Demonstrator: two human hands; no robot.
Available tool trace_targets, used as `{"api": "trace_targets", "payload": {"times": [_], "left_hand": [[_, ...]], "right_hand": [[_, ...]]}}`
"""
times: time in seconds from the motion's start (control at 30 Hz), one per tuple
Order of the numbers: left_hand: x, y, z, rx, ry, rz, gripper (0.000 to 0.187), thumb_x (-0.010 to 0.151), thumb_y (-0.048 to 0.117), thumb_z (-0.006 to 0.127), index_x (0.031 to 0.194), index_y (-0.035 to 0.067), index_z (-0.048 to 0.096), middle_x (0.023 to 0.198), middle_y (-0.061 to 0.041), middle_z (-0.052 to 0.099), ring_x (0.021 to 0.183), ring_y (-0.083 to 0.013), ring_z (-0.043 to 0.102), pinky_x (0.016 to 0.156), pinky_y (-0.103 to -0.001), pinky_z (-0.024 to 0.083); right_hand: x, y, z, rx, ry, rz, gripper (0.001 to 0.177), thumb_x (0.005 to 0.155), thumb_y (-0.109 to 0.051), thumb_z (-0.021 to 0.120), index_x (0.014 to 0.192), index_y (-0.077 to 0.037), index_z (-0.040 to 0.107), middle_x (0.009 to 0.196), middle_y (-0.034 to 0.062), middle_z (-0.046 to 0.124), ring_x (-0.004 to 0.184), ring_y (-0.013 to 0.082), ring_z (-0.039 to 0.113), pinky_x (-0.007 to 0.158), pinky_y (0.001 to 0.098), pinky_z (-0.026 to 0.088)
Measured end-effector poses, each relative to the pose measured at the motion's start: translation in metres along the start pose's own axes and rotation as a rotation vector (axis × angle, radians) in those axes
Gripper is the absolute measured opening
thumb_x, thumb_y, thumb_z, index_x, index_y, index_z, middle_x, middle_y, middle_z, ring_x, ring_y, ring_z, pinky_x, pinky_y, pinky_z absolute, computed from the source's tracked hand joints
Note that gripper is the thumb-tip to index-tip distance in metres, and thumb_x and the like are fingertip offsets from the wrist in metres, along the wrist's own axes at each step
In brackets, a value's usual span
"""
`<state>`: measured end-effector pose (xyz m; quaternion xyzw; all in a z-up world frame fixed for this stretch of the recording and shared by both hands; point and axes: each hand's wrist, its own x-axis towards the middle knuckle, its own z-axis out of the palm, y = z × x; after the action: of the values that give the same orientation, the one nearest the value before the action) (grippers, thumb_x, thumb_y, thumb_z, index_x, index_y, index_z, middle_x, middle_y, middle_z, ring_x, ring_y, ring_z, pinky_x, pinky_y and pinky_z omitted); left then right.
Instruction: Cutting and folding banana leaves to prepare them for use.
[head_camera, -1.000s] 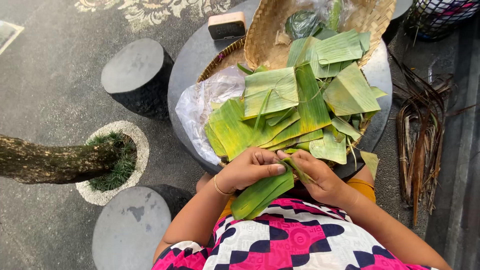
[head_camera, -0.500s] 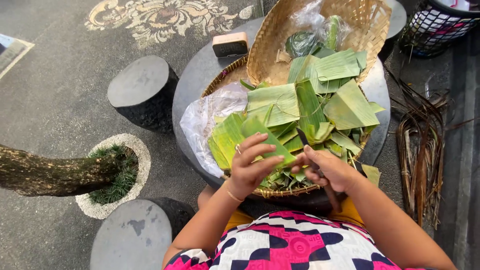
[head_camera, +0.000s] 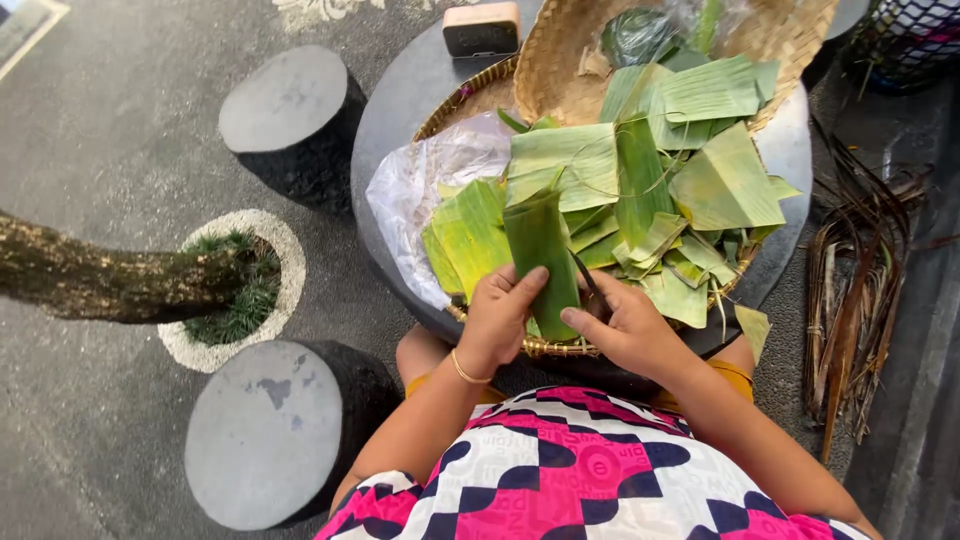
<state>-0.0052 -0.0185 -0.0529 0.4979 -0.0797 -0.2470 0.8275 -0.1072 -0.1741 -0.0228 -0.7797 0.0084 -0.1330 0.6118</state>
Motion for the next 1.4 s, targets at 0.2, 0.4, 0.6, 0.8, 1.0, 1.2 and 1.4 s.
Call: {"api": "trace_targets", "payload": {"times": [0.2, 0.4, 0.6, 0.8, 1.0, 1.2, 1.4], "left_hand": [[0.006, 0.017, -0.009, 0.063, -0.027, -0.006, 0.014, 0.089, 0.004, 0.078, 0.097, -0.005, 0.072, 0.076, -0.018, 0.075, 0.067, -0.0192, 0.075, 0.061, -0.031, 0.063], [-0.006, 0.034, 0.019, 0.185, -0.114, -0.017, 0.015, 0.083, 0.004, 0.08, 0.095, -0.002, 0.073, 0.07, -0.01, 0.072, 0.063, -0.0131, 0.071, 0.055, -0.027, 0.06], [-0.01, 0.043, 0.024, 0.207, -0.163, -0.094, 0.013, 0.081, 0.006, 0.083, 0.084, 0.0, 0.073, 0.061, -0.008, 0.069, 0.054, -0.012, 0.069, 0.05, -0.023, 0.056], [-0.006, 0.06, 0.014, 0.306, -0.288, -0.144, 0.013, 0.076, 0.005, 0.085, 0.077, 0.004, 0.073, 0.057, -0.005, 0.068, 0.052, -0.0109, 0.068, 0.048, -0.023, 0.055], [-0.009, 0.066, 0.015, 0.292, -0.452, -0.224, 0.014, 0.072, 0.004, 0.088, 0.076, 0.003, 0.074, 0.056, -0.009, 0.069, 0.047, -0.0149, 0.068, 0.044, -0.023, 0.054], [-0.003, 0.074, 0.01, 0.392, -0.41, -0.127, 0.013, 0.086, 0.013, 0.081, 0.082, 0.002, 0.074, 0.058, -0.005, 0.066, 0.053, -0.0105, 0.065, 0.048, -0.023, 0.053], [0.001, 0.049, -0.003, 0.504, -0.576, -0.136, 0.011, 0.086, 0.013, 0.08, 0.077, 0.008, 0.075, 0.053, -0.001, 0.064, 0.048, -0.0047, 0.058, 0.046, -0.017, 0.045]], "right_hand": [[-0.002, 0.009, -0.014, 0.162, -0.105, -0.023, 0.05, 0.102, -0.013, 0.039, 0.147, 0.004, 0.051, 0.104, 0.0185, 0.06, 0.062, 0.0182, 0.058, 0.055, 0.0316, 0.052], [-0.005, 0.003, -0.01, 0.252, -0.019, -0.057, 0.041, 0.1, -0.008, 0.049, 0.137, 0.008, 0.06, 0.082, 0.014, 0.059, 0.052, 0.0132, 0.057, 0.045, 0.0267, 0.05], [-0.009, -0.003, -0.006, 0.028, 0.047, -0.299, 0.028, 0.1, -0.003, 0.055, 0.123, 0.006, 0.069, 0.092, 0.0147, 0.061, 0.067, 0.0161, 0.061, 0.058, 0.0308, 0.052], [-0.017, 0.013, -0.001, 0.014, 0.019, -0.385, 0.018, 0.099, -0.001, 0.056, 0.111, 0.004, 0.069, 0.099, 0.0138, 0.06, 0.087, 0.0257, 0.06, 0.087, 0.0407, 0.051], [-0.023, 0.032, 0.008, 0.1, 0.034, -0.381, 0.035, 0.098, 0.002, 0.054, 0.13, -0.001, 0.068, 0.116, 0.0167, 0.062, 0.111, 0.0307, 0.065, 0.096, 0.0481, 0.049], [-0.025, 0.041, -0.002, 0.086, 0.025, -0.349, 0.028, 0.099, 0.001, 0.053, 0.121, 0.0, 0.07, 0.112, 0.015, 0.064, 0.106, 0.0235, 0.062, 0.095, 0.0482, 0.049], [-0.042, 0.085, 0.005, 0.177, -0.019, -0.273, 0.032, 0.102, -0.005, 0.046, 0.123, 0.001, 0.07, 0.112, 0.0197, 0.069, 0.098, 0.0325, 0.067, 0.09, 0.0546, 0.052]]}}
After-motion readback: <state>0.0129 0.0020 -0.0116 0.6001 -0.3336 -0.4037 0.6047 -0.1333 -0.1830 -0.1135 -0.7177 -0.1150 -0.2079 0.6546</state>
